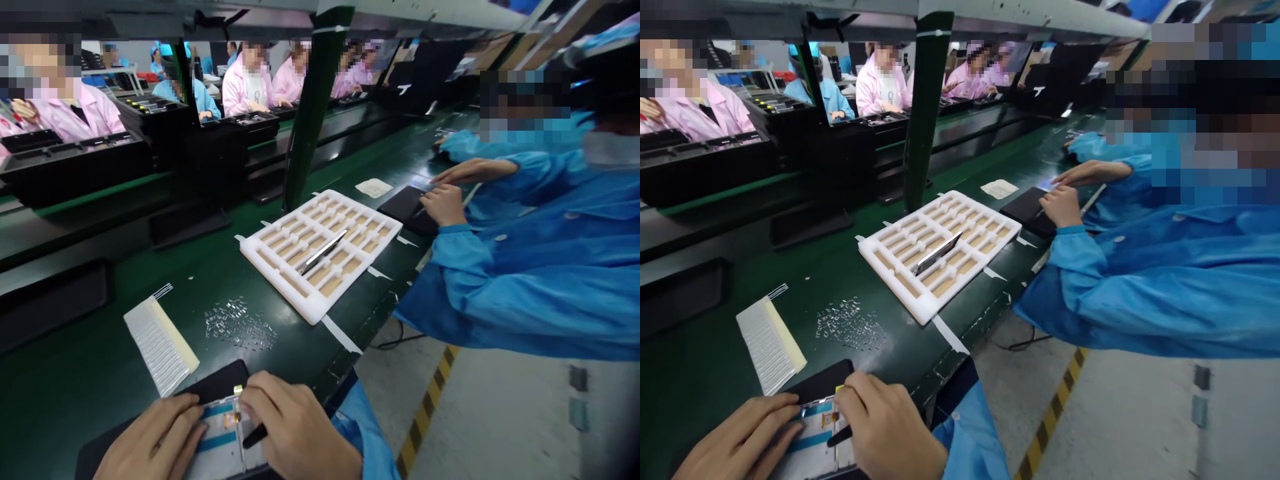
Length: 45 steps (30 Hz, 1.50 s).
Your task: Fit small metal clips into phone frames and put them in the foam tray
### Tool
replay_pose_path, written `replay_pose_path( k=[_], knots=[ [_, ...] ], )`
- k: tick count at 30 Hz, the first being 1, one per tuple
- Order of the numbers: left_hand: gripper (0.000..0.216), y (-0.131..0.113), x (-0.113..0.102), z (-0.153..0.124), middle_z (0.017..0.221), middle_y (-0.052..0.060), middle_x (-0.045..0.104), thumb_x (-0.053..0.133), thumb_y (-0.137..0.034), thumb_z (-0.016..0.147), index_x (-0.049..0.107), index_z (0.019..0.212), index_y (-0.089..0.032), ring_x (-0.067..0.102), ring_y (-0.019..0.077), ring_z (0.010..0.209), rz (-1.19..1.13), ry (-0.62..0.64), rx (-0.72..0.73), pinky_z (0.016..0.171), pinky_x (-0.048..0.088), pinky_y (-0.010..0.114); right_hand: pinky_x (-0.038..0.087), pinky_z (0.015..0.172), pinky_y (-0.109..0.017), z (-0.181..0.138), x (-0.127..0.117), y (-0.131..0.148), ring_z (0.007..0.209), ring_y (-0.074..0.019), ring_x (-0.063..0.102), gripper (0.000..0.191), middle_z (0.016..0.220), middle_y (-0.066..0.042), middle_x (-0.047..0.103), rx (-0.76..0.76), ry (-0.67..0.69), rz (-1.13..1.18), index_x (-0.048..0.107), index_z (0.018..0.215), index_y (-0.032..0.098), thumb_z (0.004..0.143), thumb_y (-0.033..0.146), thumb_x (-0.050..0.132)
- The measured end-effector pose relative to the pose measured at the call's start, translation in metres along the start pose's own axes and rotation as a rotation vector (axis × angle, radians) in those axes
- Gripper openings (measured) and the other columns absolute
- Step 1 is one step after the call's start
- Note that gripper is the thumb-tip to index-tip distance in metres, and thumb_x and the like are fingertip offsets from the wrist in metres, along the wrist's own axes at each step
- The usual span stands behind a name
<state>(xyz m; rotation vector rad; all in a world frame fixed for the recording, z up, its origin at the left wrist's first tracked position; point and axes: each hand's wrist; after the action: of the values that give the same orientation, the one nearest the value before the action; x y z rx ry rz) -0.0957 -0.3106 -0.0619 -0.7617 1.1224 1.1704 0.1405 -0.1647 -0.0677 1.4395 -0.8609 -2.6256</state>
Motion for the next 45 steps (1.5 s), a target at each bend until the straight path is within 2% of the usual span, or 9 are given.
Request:
replay_pose_path(
  k=[6, 12, 18, 24, 29, 34, 37, 40, 45],
  knots=[
    [0.045, 0.000, -0.004, -0.003, 0.116, 0.003, 0.085, 0.038, -0.047, 0.115, 0.077, 0.126, -0.026, 0.084, 0.0197, 0.100, -0.019, -0.035, 0.042, 0.081, 0.069, 0.026, 0.047, 0.059, -0.032, 0.000, 0.005, -0.006, 0.081, -0.0196, 0.073, 0.030, 0.097, -0.003, 0.073, -0.004, 0.064, 0.002, 0.065, 0.104, 0.020, 0.115, 0.014, 0.038],
    [0.045, -0.008, 0.003, -0.002, 0.126, 0.004, 0.081, 0.038, -0.041, 0.116, 0.068, 0.145, -0.024, 0.078, 0.0189, 0.114, -0.077, -0.048, 0.053, 0.101, 0.062, 0.026, 0.051, 0.060, -0.033, -0.002, 0.007, -0.006, 0.083, -0.0224, 0.074, 0.033, 0.100, -0.007, 0.076, -0.085, 0.064, -0.109, 0.067, 0.109, 0.016, 0.115, 0.010, 0.035],
    [0.054, -0.015, 0.013, -0.006, 0.126, 0.008, 0.079, 0.037, -0.055, 0.114, 0.066, 0.149, -0.025, 0.074, 0.0235, 0.117, -0.087, -0.003, 0.018, 0.102, 0.061, 0.032, 0.048, 0.052, -0.031, 0.002, 0.002, -0.004, 0.075, -0.0236, 0.069, 0.013, 0.098, -0.010, 0.077, -0.171, 0.138, -0.243, 0.070, 0.111, 0.013, 0.107, 0.011, 0.058],
    [0.062, -0.014, 0.020, -0.009, 0.124, 0.012, 0.079, 0.040, -0.066, 0.110, 0.067, 0.147, -0.023, 0.075, 0.0273, 0.114, -0.111, -0.055, 0.030, 0.097, 0.065, 0.036, 0.051, 0.047, -0.030, -0.021, 0.021, 0.010, 0.075, -0.0245, 0.070, 0.030, 0.113, -0.017, 0.082, -0.159, 0.033, -0.385, 0.075, 0.124, 0.011, 0.103, 0.008, 0.055],
    [0.060, -0.015, 0.018, -0.007, 0.125, 0.011, 0.079, 0.037, -0.064, 0.111, 0.067, 0.145, -0.025, 0.075, 0.0266, 0.114, -0.088, -0.075, 0.019, 0.095, 0.065, 0.035, 0.052, 0.043, -0.026, -0.044, 0.041, 0.017, 0.071, -0.0222, 0.071, 0.038, 0.124, -0.020, 0.079, 0.011, 0.021, -0.292, 0.072, 0.136, 0.013, 0.101, 0.007, 0.059],
    [0.040, -0.015, -0.001, 0.011, 0.115, 0.007, 0.082, 0.039, -0.041, 0.115, 0.074, 0.128, -0.026, 0.079, 0.0191, 0.102, -0.074, -0.030, -0.014, 0.089, 0.064, 0.026, 0.065, 0.059, -0.026, -0.027, 0.015, 0.006, 0.084, -0.0233, 0.077, 0.034, 0.121, -0.017, 0.076, 0.022, 0.098, -0.050, 0.072, 0.131, 0.014, 0.101, 0.010, 0.057],
    [0.046, -0.015, -0.011, 0.021, 0.113, 0.008, 0.084, 0.049, -0.060, 0.109, 0.076, 0.121, -0.024, 0.081, 0.0223, 0.096, -0.041, -0.044, 0.035, 0.077, 0.067, 0.030, 0.068, 0.077, -0.029, -0.016, -0.005, -0.005, 0.087, -0.0207, 0.077, 0.021, 0.111, -0.011, 0.074, 0.203, -0.114, 0.273, 0.078, 0.113, 0.018, 0.102, 0.015, 0.060],
    [0.059, -0.015, -0.018, 0.025, 0.118, 0.006, 0.085, 0.061, -0.076, 0.097, 0.073, 0.124, -0.025, 0.082, 0.0244, 0.095, -0.025, -0.016, 0.088, 0.071, 0.068, 0.033, 0.062, 0.063, -0.024, -0.012, -0.015, -0.018, 0.073, -0.0164, 0.071, 0.012, 0.101, -0.008, 0.074, 0.347, -0.365, 0.429, 0.080, 0.101, 0.020, 0.103, 0.023, 0.069],
    [0.047, 0.017, -0.027, 0.009, 0.129, 0.004, 0.081, 0.077, -0.054, 0.090, 0.068, 0.130, -0.030, 0.080, 0.0223, 0.109, -0.089, 0.097, -0.020, 0.086, 0.067, 0.030, 0.062, 0.069, -0.027, -0.015, -0.013, -0.039, 0.079, -0.0188, 0.074, 0.040, 0.100, -0.009, 0.076, 0.495, -0.537, 0.585, 0.084, 0.089, 0.021, 0.113, 0.039, 0.056]
  ],
)
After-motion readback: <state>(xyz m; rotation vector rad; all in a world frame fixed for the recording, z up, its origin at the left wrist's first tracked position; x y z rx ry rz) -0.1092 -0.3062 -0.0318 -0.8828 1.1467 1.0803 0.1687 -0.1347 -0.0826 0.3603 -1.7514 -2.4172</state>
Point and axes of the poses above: each hand's wrist, its own z-axis towards the middle knuckle, its own x-axis out of the palm, y = z × x
